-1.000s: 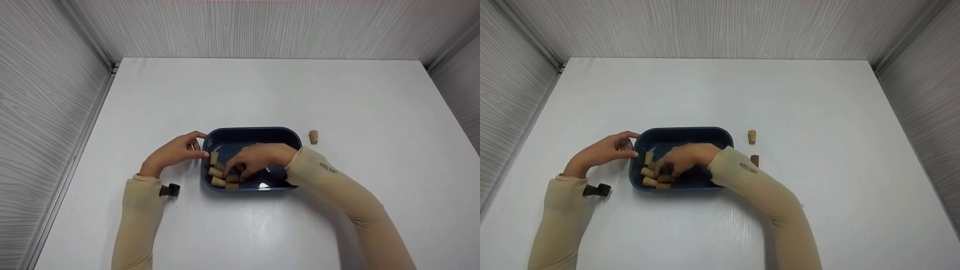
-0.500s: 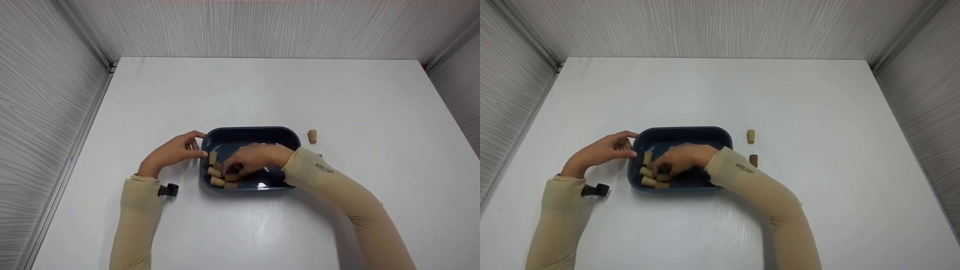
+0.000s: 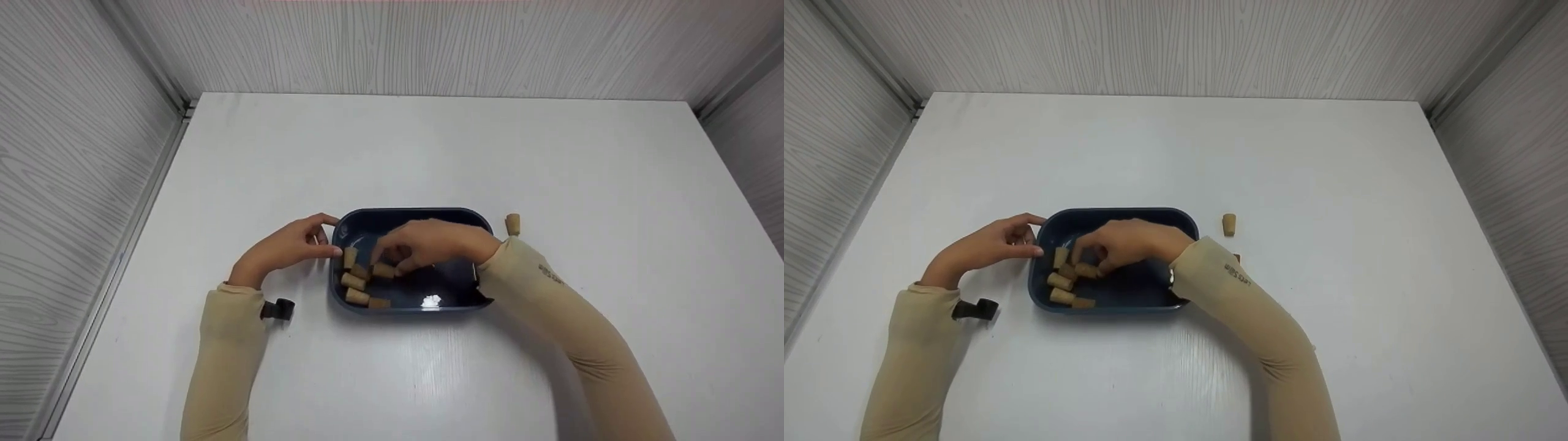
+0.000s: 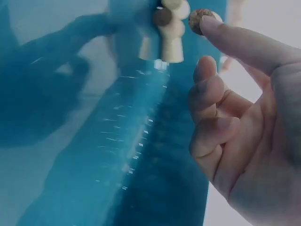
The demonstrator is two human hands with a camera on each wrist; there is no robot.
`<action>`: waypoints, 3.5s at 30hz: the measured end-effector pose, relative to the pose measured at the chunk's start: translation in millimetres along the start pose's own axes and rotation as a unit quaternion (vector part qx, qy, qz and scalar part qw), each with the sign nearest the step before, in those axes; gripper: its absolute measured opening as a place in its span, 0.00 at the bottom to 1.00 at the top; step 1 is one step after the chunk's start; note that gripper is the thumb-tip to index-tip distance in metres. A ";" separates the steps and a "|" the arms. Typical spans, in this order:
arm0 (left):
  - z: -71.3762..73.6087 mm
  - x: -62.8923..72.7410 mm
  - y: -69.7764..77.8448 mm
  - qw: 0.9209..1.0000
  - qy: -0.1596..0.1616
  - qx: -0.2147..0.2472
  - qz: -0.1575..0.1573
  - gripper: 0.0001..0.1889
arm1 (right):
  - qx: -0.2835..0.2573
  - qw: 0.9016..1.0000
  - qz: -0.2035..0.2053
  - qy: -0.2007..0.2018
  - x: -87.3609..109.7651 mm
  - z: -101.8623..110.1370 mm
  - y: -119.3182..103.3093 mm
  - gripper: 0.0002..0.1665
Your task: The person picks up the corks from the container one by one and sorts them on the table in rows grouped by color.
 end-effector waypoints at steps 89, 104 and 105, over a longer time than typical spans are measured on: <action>-5.5 -2.1 19.4 1.000 -0.008 0.005 0.001 0.32 | -0.107 0.917 -0.337 0.186 269.1 -36.6 114.5 0.19; -7.6 -3.8 18.7 1.000 -0.012 -0.001 0.007 0.33 | -0.109 0.913 -0.350 0.181 271.2 -46.5 121.4 0.21; -8.1 -3.8 19.0 1.000 -0.015 -0.002 0.009 0.33 | -0.110 0.912 -0.351 0.182 271.7 -47.2 121.4 0.20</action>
Point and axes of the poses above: each hand's wrist, its own x-axis away from the middle knuckle, its own z-axis out of the back of the hand, y = z × x, the point moved 6 cm from there along -x, towards the middle knuckle, and after that the axes turned 2 degrees about -z, right-handed, at the moved point
